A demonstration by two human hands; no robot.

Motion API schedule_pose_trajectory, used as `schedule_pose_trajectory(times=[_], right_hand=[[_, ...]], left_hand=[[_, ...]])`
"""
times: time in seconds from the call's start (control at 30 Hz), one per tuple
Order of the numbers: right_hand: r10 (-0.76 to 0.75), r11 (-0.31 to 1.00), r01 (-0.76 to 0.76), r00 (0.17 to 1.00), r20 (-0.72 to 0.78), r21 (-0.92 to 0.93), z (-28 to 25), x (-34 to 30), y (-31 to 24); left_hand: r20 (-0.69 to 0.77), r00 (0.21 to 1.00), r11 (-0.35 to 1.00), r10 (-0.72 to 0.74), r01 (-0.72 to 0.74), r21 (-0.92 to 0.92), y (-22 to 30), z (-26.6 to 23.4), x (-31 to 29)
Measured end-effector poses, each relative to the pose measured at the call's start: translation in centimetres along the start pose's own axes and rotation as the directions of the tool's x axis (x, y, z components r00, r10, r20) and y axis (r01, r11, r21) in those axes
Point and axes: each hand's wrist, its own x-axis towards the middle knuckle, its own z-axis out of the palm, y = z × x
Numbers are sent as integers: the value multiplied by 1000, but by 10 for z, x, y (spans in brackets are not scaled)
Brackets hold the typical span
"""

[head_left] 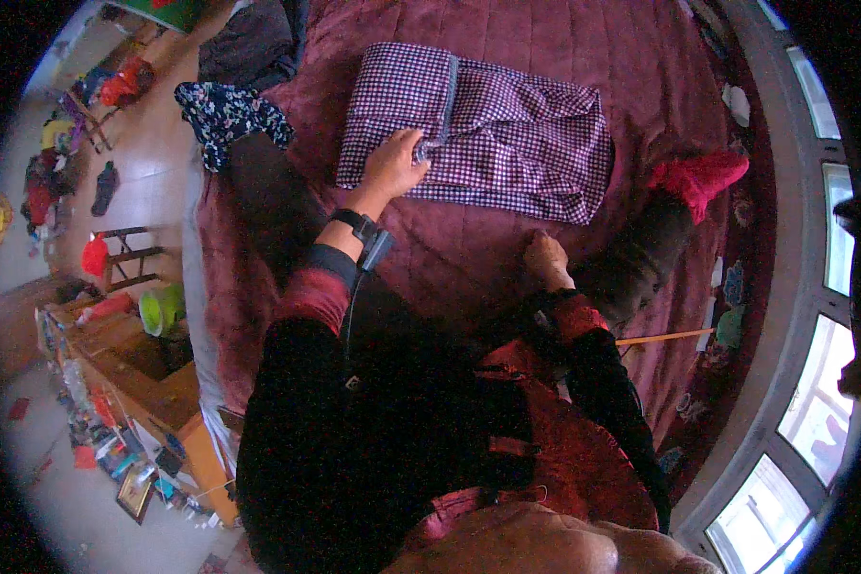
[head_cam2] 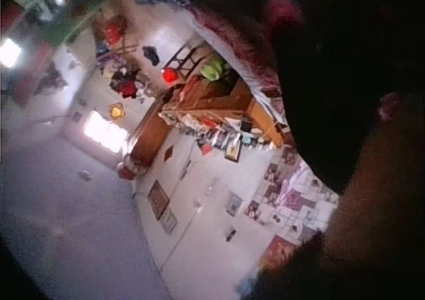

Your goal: The person folds a checkered shirt on a bed. They smooth the fabric, fold the sleeves, and fold the shirt in half before placing it on the bed.

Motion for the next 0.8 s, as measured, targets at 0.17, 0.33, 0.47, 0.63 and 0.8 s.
schedule_pose_trajectory(times=[0.17, 0.33, 0.47, 0.63, 0.8], right_hand=[[53, 997, -52, 998, 19, -59, -7, -3, -10], [150, 985, -144, 987, 61, -98, -5, 8, -12], [69, 997, -72, 996, 57, 42, -9, 5, -16], [145, 987, -149, 987, 71, 64, -9, 7, -20], [66, 994, -63, 997, 27, -85, -4, 16, -19]], left_hand=[[-154, 978, 921, 140, -72, 382, 6, 10, 8], [-200, 972, 937, 122, -47, 346, 6, 15, 18], [-336, 919, 964, 204, -129, 232, -4, 10, 26], [-445, 882, 955, -152, 15, -295, -21, -10, 33], [-372, 464, 460, -804, 90, -883, -97, -89, 22]])
